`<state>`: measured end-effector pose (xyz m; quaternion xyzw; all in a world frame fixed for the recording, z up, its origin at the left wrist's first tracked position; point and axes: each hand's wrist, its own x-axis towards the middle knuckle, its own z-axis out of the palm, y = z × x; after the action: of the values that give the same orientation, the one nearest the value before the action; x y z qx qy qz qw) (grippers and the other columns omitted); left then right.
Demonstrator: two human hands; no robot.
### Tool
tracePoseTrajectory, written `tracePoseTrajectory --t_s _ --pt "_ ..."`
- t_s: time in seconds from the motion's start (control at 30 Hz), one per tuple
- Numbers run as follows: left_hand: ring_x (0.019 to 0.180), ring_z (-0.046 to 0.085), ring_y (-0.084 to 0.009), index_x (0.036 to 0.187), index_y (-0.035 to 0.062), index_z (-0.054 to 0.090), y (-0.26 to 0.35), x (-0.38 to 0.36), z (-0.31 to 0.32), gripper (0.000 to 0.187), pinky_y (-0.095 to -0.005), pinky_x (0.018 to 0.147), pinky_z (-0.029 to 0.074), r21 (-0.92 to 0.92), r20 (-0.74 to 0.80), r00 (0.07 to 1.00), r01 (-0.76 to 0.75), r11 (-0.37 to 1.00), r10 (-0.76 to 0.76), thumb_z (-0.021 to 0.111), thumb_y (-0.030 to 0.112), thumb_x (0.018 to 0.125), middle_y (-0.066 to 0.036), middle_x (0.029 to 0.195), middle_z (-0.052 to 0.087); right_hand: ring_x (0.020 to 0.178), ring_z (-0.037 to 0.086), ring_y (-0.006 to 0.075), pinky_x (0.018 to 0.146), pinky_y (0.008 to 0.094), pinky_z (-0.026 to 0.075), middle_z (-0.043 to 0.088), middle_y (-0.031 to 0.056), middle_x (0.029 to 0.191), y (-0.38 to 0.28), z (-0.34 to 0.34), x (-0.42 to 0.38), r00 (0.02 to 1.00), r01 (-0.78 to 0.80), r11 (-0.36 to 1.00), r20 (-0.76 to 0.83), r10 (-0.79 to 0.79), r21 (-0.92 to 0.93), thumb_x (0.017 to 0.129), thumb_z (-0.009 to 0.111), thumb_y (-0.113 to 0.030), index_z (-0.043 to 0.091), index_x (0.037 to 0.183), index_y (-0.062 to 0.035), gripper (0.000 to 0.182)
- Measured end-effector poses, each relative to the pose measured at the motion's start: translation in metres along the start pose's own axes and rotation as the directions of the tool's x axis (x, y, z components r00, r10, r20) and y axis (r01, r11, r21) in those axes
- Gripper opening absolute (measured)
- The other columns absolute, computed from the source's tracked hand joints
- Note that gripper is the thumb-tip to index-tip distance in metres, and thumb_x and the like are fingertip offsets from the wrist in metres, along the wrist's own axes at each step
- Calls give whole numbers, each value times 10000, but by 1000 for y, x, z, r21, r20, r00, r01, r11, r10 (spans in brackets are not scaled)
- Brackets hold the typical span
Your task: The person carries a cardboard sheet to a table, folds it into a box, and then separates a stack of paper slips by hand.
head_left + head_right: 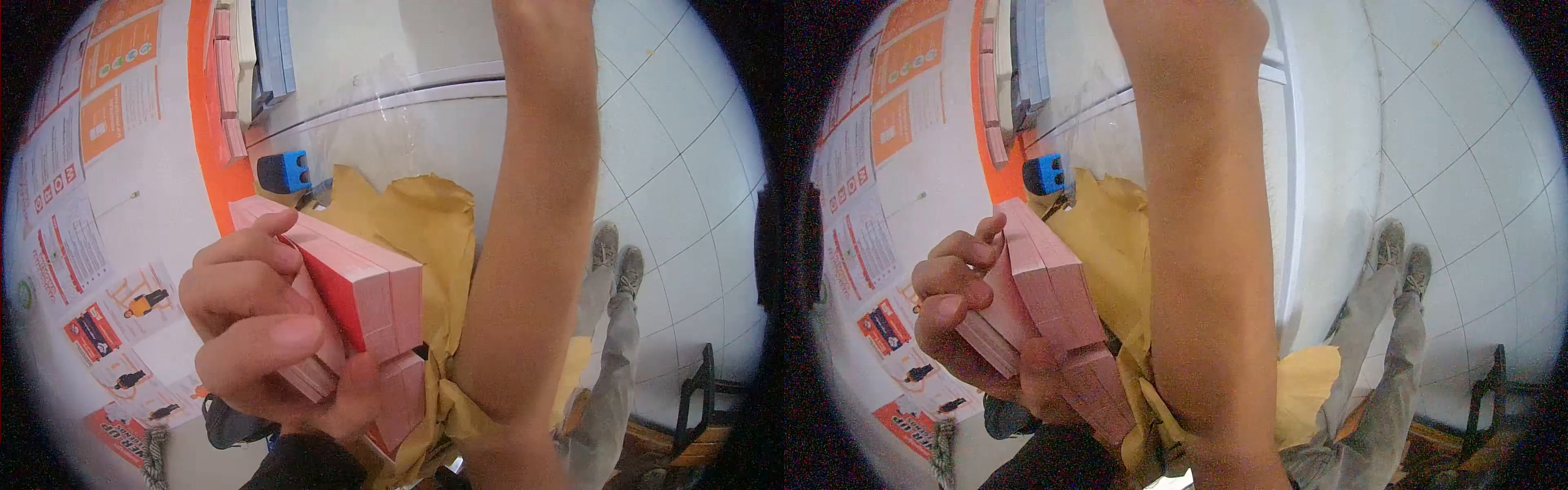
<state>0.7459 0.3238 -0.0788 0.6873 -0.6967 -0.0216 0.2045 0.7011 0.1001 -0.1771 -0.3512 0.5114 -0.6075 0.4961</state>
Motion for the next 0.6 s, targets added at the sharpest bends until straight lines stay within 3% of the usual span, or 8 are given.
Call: tracePoseTrajectory --t_s 0.17,0.27,0.47,0.6 --pt "1013 506 -279 1211 164 497 -2 -1 6 582 -567 1030 464 -50 -47 999 -17 999 15 836 332 768 -71 982 429 637 708 318 642 376 587 691 248 708 16 1 -5 981 190 980 -57 -187 64 821 593 -63 702 815 91 189" --pt "1012 501 -279 1212 164 498 1 0 6 552 -566 1029 458 -50 -52 999 -6 999 3 816 286 778 -77 982 427 635 707 319 643 376 587 690 251 708 18 -3 -1 987 159 981 -10 -158 114 822 591 -62 699 817 97 193" --pt "1013 490 -284 1206 172 500 3 0 2 488 -577 1031 443 -77 -17 1000 2 997 -4 764 241 802 -83 988 420 635 705 318 649 382 588 684 251 699 3 -3 -1 998 55 998 7 -55 33 820 587 -63 694 819 104 198" --pt "1016 490 -286 1200 177 502 3 0 3 474 -580 1030 440 -86 -32 999 14 996 -16 757 257 809 -83 995 419 656 710 324 662 387 591 689 256 715 13 -6 -4 990 138 984 11 -140 110 819 585 -62 698 837 106 204"
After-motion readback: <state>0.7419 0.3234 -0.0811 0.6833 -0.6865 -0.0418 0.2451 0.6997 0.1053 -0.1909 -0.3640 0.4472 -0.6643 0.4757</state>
